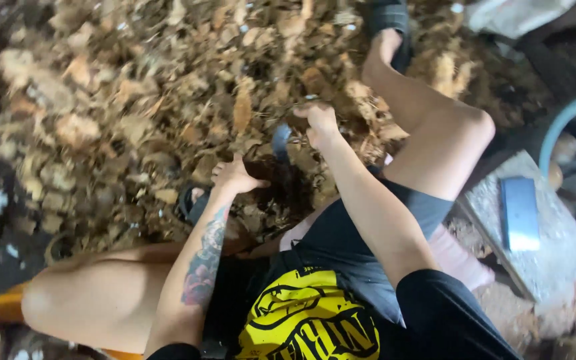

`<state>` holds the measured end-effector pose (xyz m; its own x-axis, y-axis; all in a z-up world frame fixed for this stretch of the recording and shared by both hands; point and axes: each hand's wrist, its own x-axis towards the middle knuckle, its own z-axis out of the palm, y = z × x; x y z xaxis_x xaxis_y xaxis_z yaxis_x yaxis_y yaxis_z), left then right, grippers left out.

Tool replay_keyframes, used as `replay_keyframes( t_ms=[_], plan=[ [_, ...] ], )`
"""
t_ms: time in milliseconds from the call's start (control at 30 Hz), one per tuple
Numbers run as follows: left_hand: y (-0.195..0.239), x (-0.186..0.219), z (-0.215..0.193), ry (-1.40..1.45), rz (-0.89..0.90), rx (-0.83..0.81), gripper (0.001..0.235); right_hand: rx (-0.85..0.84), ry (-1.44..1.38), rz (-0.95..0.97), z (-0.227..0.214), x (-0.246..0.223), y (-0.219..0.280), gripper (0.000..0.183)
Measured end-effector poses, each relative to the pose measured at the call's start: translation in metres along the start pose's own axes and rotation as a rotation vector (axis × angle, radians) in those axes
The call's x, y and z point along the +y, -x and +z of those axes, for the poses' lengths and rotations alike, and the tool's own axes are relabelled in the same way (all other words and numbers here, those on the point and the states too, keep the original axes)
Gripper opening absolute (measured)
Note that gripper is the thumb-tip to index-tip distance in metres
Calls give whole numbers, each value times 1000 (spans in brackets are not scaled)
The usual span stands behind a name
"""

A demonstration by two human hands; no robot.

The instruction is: The person sits cross-legged and uses a curved knife to peel the fibrous husk off coconuts. They rotate each coconut while striking and scraping away the husk, then place the peeled coconut into a nearby container. The process is repeated for multiple coconuts.

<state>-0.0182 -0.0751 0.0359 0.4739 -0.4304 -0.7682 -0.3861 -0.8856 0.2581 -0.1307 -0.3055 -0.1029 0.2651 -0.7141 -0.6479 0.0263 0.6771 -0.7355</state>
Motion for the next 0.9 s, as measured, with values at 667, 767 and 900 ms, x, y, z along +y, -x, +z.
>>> replay_keyframes(
  t_ms=[667, 767, 900],
  plan=[
    [-7, 436, -36, 5, 1508, 92, 34, 512, -323, -945, -175, -290, 104, 23],
    [-9, 461, -23, -104, 1421, -12, 41, 637, -297, -712, -198, -286, 87, 25],
    [-21, 489, -15, -252, 1170, -33, 48, 750, -278, -477, -216, -294, 69, 25]
  ],
)
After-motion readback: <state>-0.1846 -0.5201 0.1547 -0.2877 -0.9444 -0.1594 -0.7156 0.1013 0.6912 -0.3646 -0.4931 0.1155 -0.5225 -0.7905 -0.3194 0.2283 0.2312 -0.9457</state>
